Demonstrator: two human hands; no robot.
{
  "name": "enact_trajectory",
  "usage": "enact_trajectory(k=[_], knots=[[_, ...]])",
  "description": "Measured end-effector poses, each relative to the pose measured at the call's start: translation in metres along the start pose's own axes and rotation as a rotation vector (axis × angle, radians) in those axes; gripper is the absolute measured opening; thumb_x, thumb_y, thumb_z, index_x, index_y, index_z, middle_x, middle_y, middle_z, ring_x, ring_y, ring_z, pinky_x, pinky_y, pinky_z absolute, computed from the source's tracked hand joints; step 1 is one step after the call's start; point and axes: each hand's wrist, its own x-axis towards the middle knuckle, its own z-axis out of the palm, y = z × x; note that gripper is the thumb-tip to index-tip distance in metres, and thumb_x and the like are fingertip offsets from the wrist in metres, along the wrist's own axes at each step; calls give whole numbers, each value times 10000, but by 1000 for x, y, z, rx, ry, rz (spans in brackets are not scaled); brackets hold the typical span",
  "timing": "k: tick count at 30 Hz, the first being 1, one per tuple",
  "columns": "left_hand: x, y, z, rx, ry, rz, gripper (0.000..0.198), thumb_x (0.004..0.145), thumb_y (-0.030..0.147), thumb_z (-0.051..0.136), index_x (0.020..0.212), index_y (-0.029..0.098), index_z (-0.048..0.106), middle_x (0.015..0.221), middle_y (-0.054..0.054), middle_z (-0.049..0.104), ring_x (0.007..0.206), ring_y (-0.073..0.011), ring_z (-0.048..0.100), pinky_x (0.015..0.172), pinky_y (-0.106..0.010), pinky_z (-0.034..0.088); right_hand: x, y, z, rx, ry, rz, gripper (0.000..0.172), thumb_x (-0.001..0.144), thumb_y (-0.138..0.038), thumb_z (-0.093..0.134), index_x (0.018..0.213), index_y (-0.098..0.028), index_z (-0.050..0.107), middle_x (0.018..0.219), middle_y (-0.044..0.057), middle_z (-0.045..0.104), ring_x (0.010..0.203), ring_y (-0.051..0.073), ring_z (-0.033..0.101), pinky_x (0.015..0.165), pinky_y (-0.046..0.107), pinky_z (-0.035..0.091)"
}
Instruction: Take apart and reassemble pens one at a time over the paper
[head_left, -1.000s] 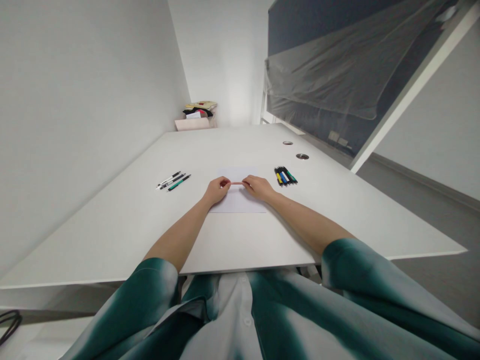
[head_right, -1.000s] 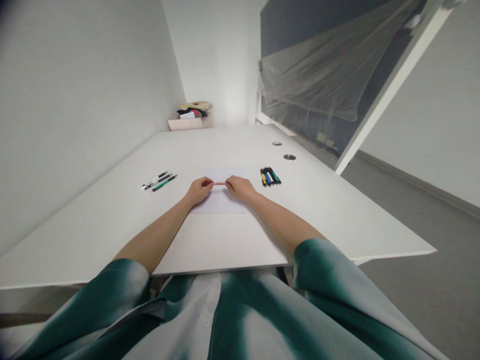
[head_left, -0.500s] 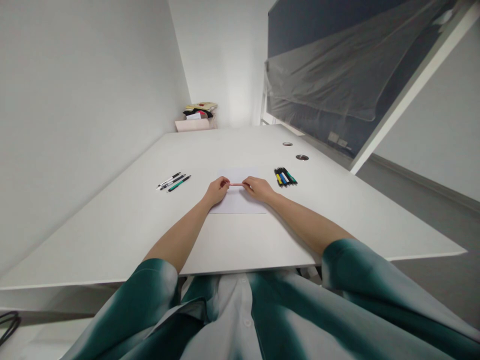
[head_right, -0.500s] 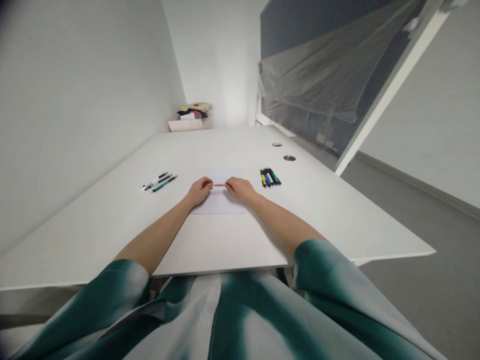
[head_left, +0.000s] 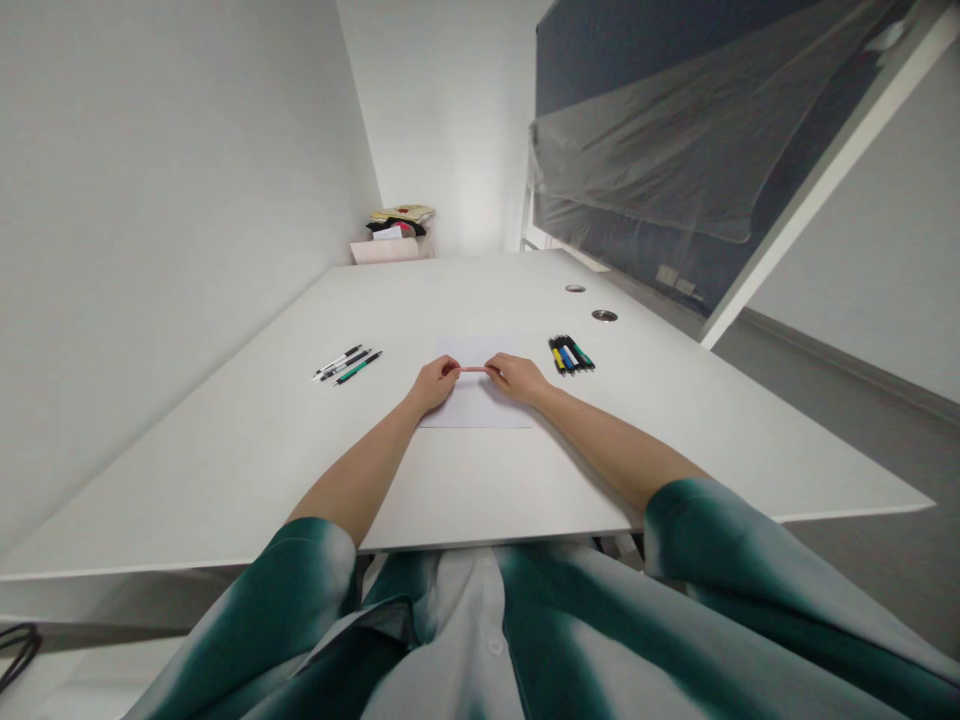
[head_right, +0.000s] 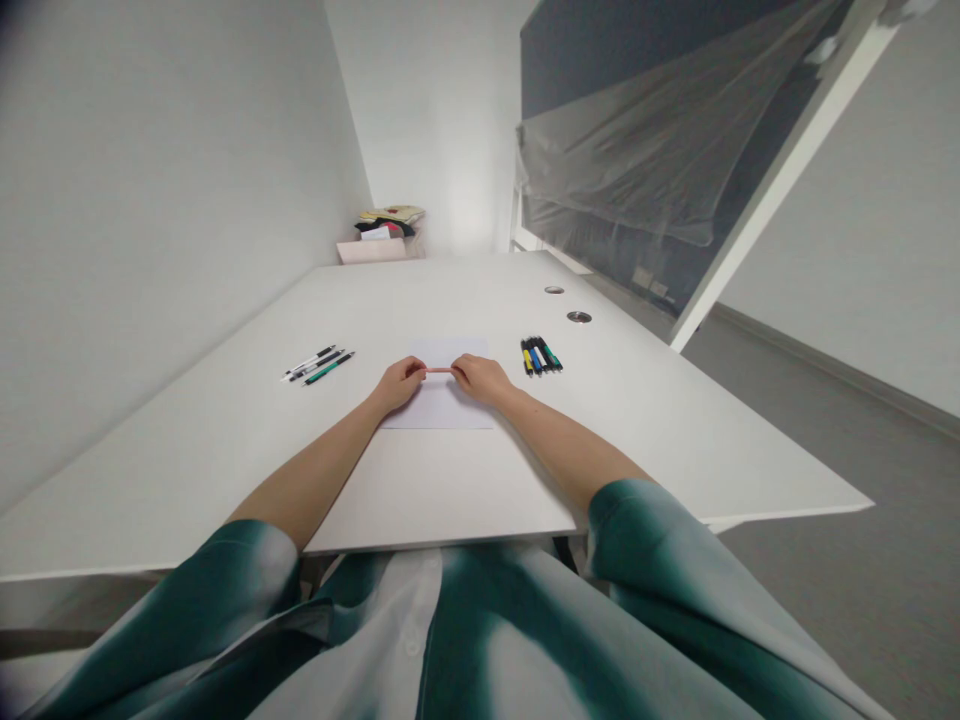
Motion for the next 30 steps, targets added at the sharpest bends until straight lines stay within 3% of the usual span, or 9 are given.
enact_trajectory(k=[6,10,20,30], knots=[[1,0,0,14,-16,-13,191,891,292,480,823,179,618,731,-13,633,710,-163,554,685,-288,424,0,-1,-2,6,-13,-12,298,1022,-296,433,1135,-176,681,1108,93,698,954,189,641,770,260,419],[1,-2,2,-25,-3,17,161,882,272,483,921,184,612,747,-6,630,699,-155,548,687,-283,425,0,-3,-4,-1,-28,-1,287,1018,-282,441,1134,-177,682,1110,90,700,947,190,644,764,261,419],[0,0,0,-7,-17,15,122,824,261,545,876,180,621,797,-21,651,725,-157,552,716,-291,445,-1,-2,-3,-19,-14,12,290,1025,-298,434,1139,-180,674,1128,87,696,974,190,643,772,259,421],[2,-3,1,24,-35,-18,238,881,305,498,878,163,689,745,-23,669,710,-167,575,691,-288,455,-1,-4,-6,-1,-24,12,304,1023,-300,424,1146,-176,674,1130,93,694,979,196,641,784,270,427]])
